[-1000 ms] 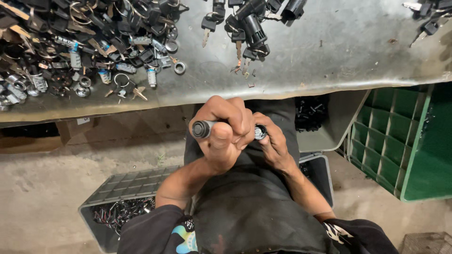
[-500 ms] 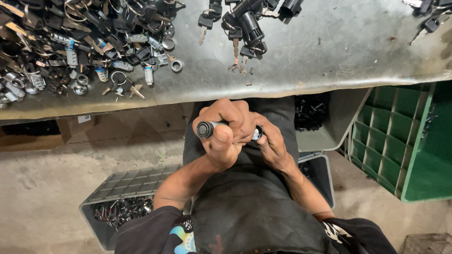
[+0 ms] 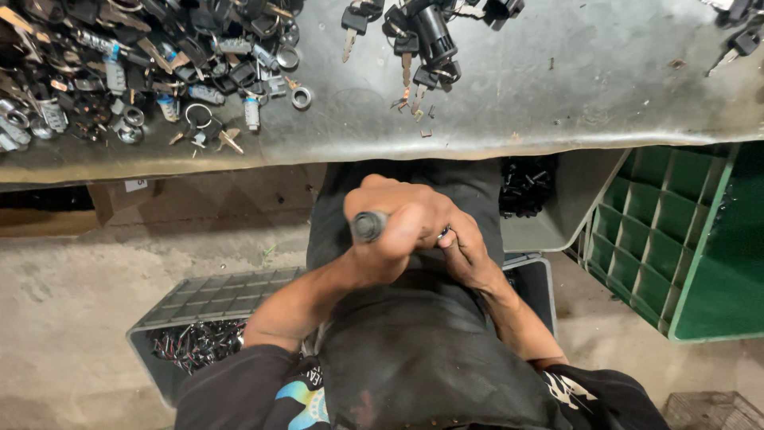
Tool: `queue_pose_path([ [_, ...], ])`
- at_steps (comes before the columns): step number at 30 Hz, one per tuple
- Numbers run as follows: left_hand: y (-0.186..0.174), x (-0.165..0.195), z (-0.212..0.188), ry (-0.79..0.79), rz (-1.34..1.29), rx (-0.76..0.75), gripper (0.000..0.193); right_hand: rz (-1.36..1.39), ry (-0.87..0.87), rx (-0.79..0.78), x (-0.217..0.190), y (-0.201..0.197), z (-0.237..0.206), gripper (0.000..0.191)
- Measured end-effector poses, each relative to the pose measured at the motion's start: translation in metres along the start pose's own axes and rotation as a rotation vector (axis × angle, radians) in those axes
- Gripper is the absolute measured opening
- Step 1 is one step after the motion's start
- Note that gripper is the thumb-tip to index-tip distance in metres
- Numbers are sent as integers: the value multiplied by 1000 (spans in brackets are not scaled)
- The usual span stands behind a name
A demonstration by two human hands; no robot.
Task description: The person sits at a workbench covered with piles of lock cylinders and keys and works on the locks one at a time. They hold a cylindrical lock in one hand and use a handheld tool in the other to work inside the lock, manipulating the plug and key, then set the lock back on the table and pick up the next one.
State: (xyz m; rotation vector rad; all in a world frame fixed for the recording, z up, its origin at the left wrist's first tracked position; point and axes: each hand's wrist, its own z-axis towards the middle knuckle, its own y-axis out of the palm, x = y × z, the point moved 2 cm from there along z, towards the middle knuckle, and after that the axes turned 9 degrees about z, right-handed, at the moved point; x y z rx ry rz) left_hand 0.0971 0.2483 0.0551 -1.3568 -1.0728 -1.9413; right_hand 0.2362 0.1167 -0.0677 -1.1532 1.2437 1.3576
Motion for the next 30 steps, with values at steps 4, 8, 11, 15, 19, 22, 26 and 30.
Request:
queue_pose_path([
  [4,-5,-8,1,-376,-238,-147,45,-32,-59,-184,7,10,-14,40],
  [8,-10,-7,0,-411,-256,-181,47,38,60,-275,18,14,-27,54],
  [11,-15,7,-5,-432,-341,-93,43,-25,22,-234,27,9,-36,61],
  [15,-27,33,-6,-199,-152,-119,38,196,248,-144,40,1,-51,74],
  [19,-20,36,-4,-130,-153,-150,33,-1,-20,-186,37,0,-60,75],
  [22,-12,29,-7,-180,-228,-109,30,86,26,-202,38,0,-64,82],
  [26,-12,23,-11,-205,-203,-98,31,131,29,-193,43,-2,-70,78],
  [30,-9,18,-12,-211,-201,-87,31,269,203,-170,48,-7,-79,84],
])
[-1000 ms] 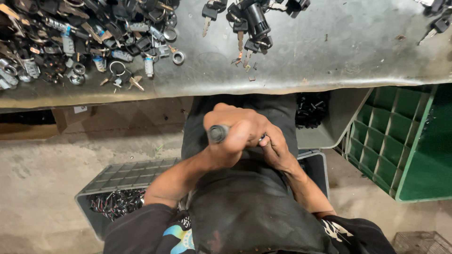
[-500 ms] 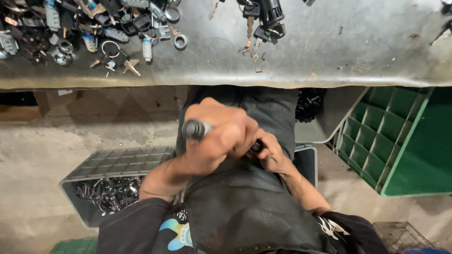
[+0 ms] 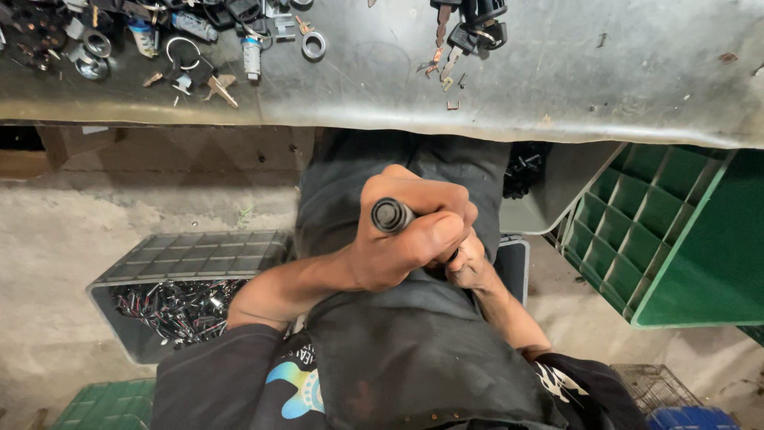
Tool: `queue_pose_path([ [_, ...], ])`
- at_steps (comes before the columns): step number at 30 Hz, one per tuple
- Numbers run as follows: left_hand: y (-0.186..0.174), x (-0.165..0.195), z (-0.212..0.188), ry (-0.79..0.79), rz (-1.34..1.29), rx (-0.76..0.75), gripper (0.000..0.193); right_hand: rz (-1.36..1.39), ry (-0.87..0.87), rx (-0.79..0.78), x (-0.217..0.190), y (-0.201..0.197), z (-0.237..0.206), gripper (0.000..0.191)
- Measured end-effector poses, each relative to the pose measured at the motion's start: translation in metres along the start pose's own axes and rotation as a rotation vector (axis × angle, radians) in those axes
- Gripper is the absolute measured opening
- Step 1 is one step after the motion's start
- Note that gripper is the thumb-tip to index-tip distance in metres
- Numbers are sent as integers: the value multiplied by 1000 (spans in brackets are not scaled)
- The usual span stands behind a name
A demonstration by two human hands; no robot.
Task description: The person sits at a workbench covered with piles of lock cylinders and keys and works on the locks one at a time. They hold a cylindrical lock in one hand and use a handheld tool in the other to work inside the lock, manipulating the plug and key, then set the lock back on the table and pick up the next one.
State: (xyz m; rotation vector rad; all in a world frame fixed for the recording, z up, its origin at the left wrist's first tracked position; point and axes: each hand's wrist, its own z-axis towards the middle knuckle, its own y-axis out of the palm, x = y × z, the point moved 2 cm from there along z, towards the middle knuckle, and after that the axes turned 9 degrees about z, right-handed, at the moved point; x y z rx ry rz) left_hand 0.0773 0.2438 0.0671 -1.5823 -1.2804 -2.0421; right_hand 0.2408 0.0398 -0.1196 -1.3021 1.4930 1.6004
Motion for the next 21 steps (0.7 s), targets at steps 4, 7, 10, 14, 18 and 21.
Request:
queue_pose_path([
  [4,2,-5,0,36,0,4,34,2,-59,-9,-6,-3,-2,81],
  [7,3,-8,0,58,-38,18,35,85,-17,0,-9,1,1,87],
  [10,5,-8,0,76,-32,25,36,98,9,18,-10,2,2,88],
  [14,8,-9,-1,93,61,34,31,81,32,8,-6,-4,-5,81],
  [18,10,-21,3,20,205,3,35,109,155,-31,8,-15,-21,74],
  [21,8,-34,6,-206,-44,-37,40,104,279,-54,21,-18,-29,69],
])
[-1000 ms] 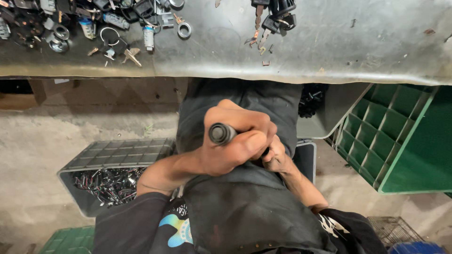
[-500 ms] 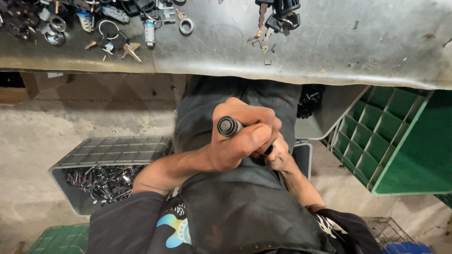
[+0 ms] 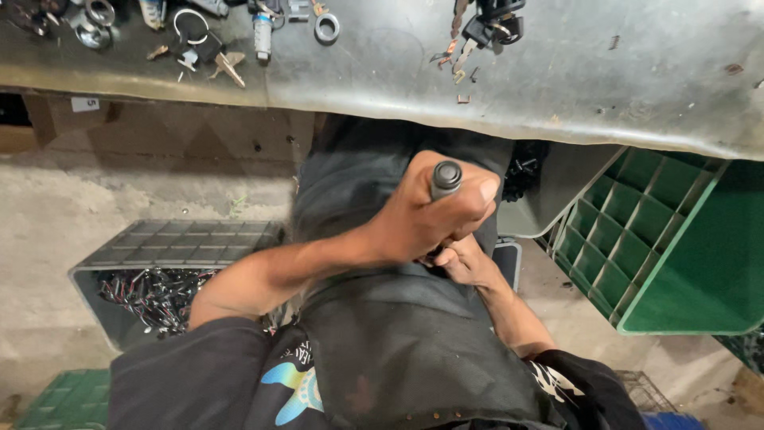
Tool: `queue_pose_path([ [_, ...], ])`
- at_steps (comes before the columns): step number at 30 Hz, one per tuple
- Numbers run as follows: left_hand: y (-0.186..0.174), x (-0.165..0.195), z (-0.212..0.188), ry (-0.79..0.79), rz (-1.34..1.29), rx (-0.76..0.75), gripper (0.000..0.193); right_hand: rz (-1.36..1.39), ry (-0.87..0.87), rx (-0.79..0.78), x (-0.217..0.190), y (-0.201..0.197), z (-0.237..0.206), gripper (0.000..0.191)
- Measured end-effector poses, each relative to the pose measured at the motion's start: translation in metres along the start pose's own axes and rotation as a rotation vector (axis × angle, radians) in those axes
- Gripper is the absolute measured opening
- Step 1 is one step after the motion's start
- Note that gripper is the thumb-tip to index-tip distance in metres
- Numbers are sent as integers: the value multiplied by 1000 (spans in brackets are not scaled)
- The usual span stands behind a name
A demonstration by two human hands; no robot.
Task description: The person sits at a workbench covered with piles of lock cylinders and keys and works on the locks one at a time. They hold a cylindrical lock in one hand and use a handheld tool in the other to work inside the lock, manipulating the plug and key, then set the lock back on the table and pick up the next one.
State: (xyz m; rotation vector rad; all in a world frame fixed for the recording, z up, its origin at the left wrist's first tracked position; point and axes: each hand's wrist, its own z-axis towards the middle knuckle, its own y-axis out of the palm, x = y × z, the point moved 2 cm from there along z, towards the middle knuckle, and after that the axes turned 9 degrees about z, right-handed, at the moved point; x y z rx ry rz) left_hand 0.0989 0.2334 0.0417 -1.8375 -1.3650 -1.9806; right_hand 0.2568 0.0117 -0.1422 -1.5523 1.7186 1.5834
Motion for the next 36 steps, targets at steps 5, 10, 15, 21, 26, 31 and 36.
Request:
queue_pose_path([
  [5,-1,10,-2,140,-23,37,40,82,-53,23,-17,-3,7,78],
  [10,-4,38,-19,148,-195,69,30,-193,-422,-36,-62,2,33,56],
  [15,-3,50,-22,373,125,35,16,-65,-368,60,-73,20,49,40],
  [21,-15,37,-13,419,492,123,9,-414,-547,23,-99,27,75,50],
  [26,-52,47,-45,652,-155,285,23,28,-301,193,-146,41,98,58],
  [31,-73,43,-48,486,-166,612,31,-181,-348,32,-254,59,148,49],
  [36,-73,41,-56,366,20,641,36,-669,-606,-94,-354,108,254,33],
])
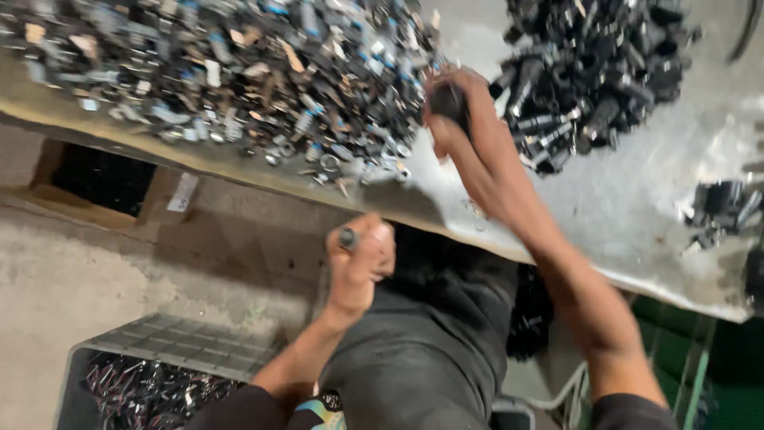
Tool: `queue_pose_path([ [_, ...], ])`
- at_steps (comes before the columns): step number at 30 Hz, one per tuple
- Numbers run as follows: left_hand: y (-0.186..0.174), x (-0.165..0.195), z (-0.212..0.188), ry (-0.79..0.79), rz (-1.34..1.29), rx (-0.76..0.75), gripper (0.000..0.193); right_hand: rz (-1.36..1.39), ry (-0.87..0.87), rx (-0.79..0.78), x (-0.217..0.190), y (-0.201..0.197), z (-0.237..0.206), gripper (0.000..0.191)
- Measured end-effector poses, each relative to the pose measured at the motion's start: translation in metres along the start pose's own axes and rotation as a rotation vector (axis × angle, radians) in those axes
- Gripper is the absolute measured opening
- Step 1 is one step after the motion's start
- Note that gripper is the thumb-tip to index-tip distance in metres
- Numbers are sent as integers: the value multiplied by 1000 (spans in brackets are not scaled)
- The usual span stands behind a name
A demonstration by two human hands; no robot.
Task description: The person sits at a workbench covered with piles of lock cylinders and keys and works on the locks one at a time. They hold a cylindrical lock in one hand and use a handheld tool in the other to work inside the lock, manipulating the plug and key, then set the lock back on the table and pick up the next one.
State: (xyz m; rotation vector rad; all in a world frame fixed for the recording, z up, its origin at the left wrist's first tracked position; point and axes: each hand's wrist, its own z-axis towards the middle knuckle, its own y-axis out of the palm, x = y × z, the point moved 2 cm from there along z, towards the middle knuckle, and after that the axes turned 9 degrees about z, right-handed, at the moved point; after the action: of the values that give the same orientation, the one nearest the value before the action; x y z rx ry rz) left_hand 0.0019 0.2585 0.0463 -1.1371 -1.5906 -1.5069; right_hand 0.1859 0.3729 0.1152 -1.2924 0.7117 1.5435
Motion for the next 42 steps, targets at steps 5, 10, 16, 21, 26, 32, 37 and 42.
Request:
queue_pose_path([
  [5,-5,4,-7,-92,9,-8,41,-252,-218,-77,-1,31,131,44],
  [10,-22,13,-3,-98,-6,13,41,-473,-573,-143,15,63,210,43],
  [16,-35,21,1,-71,0,40,40,-611,-673,-40,26,93,260,44],
  [21,-43,22,-2,-101,-11,41,40,-614,-555,-82,25,112,275,41],
  [26,-47,19,-5,-111,-18,48,41,-109,-550,-173,22,118,270,38],
  [32,-45,13,-3,-120,-17,47,42,77,-430,-246,-33,63,204,35],
  [37,-29,13,-3,-91,159,-47,37,-37,-175,-99,-72,-24,56,31],
  [42,14,29,18,287,818,-114,14,-763,-144,546,-44,-68,-70,34],
])
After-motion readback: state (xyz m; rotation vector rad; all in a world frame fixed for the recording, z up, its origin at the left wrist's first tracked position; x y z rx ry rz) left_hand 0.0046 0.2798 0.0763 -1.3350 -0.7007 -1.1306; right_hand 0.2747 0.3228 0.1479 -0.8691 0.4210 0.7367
